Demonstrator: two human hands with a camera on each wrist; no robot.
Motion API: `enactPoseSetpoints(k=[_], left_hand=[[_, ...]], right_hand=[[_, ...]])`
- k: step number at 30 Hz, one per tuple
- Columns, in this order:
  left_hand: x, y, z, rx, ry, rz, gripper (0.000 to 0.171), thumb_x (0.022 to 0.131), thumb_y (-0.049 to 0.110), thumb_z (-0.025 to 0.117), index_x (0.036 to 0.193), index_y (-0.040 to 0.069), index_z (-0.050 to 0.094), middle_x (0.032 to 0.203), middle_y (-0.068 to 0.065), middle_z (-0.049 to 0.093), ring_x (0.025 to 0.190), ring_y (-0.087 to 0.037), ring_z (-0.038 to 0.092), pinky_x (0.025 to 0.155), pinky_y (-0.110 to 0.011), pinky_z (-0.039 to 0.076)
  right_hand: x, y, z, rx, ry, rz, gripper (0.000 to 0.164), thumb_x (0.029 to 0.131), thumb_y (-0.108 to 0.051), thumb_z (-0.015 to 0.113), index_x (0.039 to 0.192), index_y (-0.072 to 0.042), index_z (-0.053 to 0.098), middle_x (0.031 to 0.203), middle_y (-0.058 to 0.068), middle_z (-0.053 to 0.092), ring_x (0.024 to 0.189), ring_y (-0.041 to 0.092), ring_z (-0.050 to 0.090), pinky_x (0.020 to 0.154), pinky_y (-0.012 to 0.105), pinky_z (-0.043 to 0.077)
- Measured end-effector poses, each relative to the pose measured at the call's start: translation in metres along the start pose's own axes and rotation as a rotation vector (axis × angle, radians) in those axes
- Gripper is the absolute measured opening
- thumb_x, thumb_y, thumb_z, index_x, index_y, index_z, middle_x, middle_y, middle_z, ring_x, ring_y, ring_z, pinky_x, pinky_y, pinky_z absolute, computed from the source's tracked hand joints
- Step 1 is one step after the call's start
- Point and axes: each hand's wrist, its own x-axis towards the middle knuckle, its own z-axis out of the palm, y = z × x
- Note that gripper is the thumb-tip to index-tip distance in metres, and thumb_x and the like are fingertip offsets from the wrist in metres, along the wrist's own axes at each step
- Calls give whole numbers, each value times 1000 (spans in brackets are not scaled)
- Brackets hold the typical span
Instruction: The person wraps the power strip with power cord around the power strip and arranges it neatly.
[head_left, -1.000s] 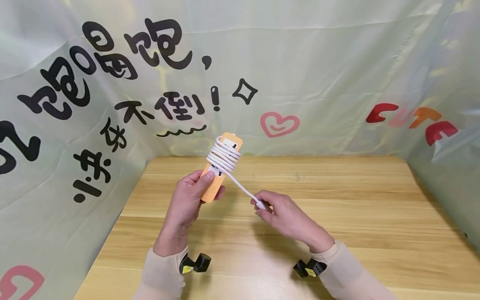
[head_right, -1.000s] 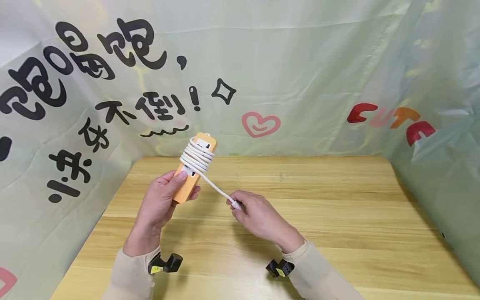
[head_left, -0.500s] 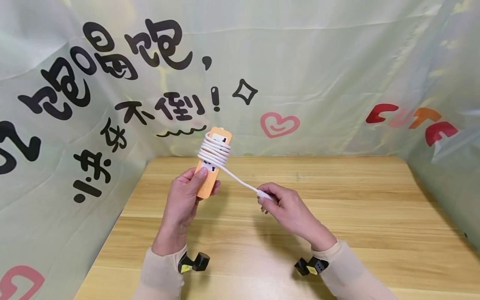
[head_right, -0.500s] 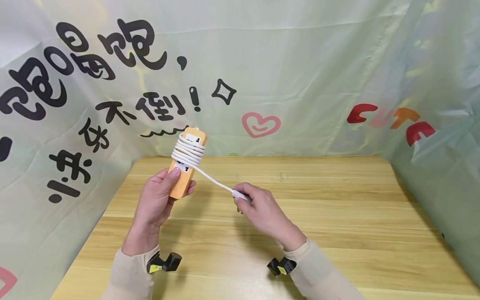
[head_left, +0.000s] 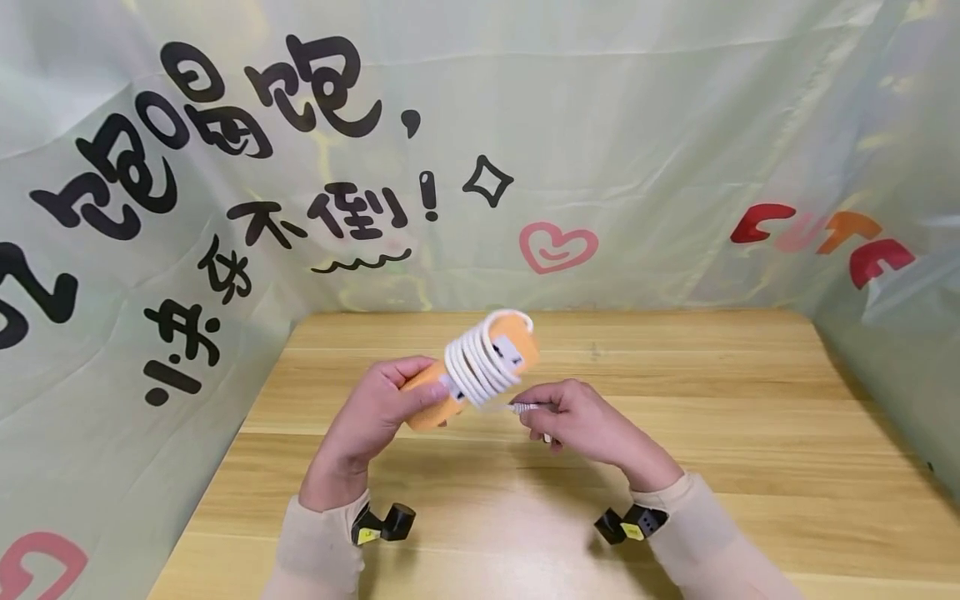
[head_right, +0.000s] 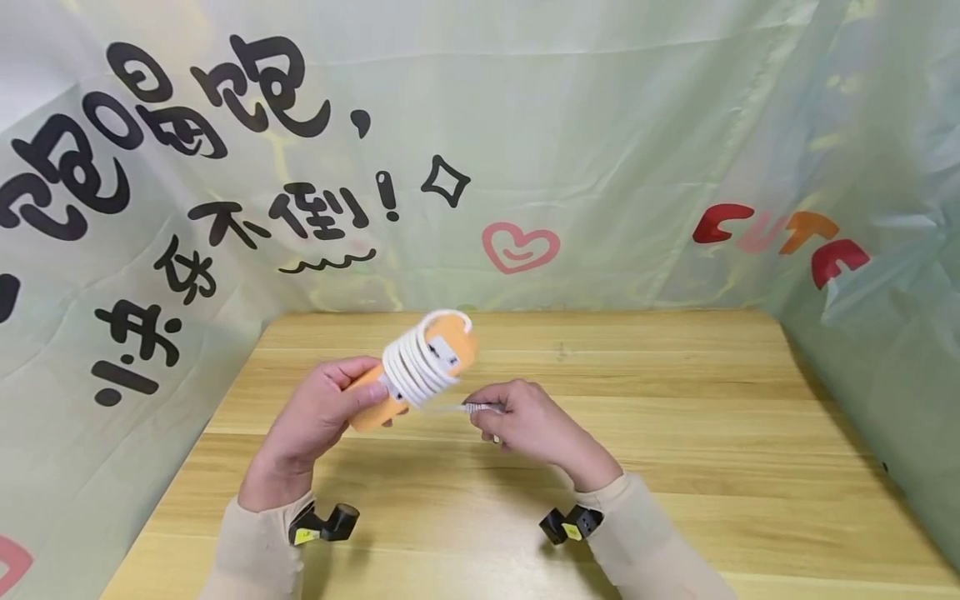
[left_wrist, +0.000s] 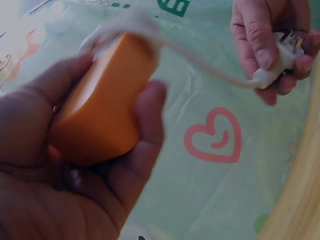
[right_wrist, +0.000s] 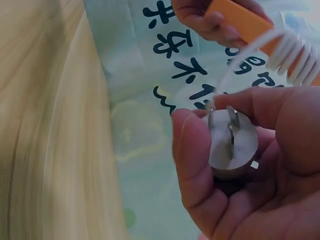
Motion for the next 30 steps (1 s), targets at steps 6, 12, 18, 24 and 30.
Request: enactPoseSetpoints(k=[6, 12, 18, 24, 30], left_hand=[[1, -4, 2, 187, -244, -48, 23, 95, 17, 79, 115, 7, 79, 95, -4, 77, 77, -14, 65, 68, -27, 55], [3, -10, 5, 318, -359, -123, 15, 93, 24, 81, 105, 15, 81, 94, 0, 78, 80, -13, 63, 72, -25, 52], [2, -15, 8, 375, -465, -144, 11, 91, 26, 82, 99, 18, 82, 84, 5, 74, 70, -9, 58, 67, -23, 49], [6, -23, 23, 497, -555, -137, 10, 90, 34, 82, 87, 26, 78, 69, 13, 62, 60, -3, 48, 60, -19, 42], [10, -30, 36, 586, -554, -117, 22, 90, 37, 80, 75, 23, 71, 60, 14, 49, 55, -2, 39, 56, -20, 36]], right_hand=[[0, 4, -7, -35, 7, 40, 10, 90, -4, 68, 99, -8, 69, 78, 5, 64, 63, 18, 61, 58, 43, 59], [3, 6, -10, -82, 23, 56, 11, 91, 0, 72, 100, -7, 70, 88, 4, 67, 76, 17, 59, 64, 31, 51], [3, 7, -10, -135, -24, 32, 16, 87, -4, 78, 101, -6, 71, 87, 2, 68, 77, 16, 60, 69, 29, 52], [1, 2, -3, -112, -52, 15, 25, 84, -9, 81, 106, -8, 69, 84, 2, 66, 74, 16, 62, 64, 28, 54], [-3, -4, 6, -156, 4, -12, 34, 86, -6, 79, 119, -10, 68, 94, 2, 68, 80, 16, 63, 69, 28, 55]])
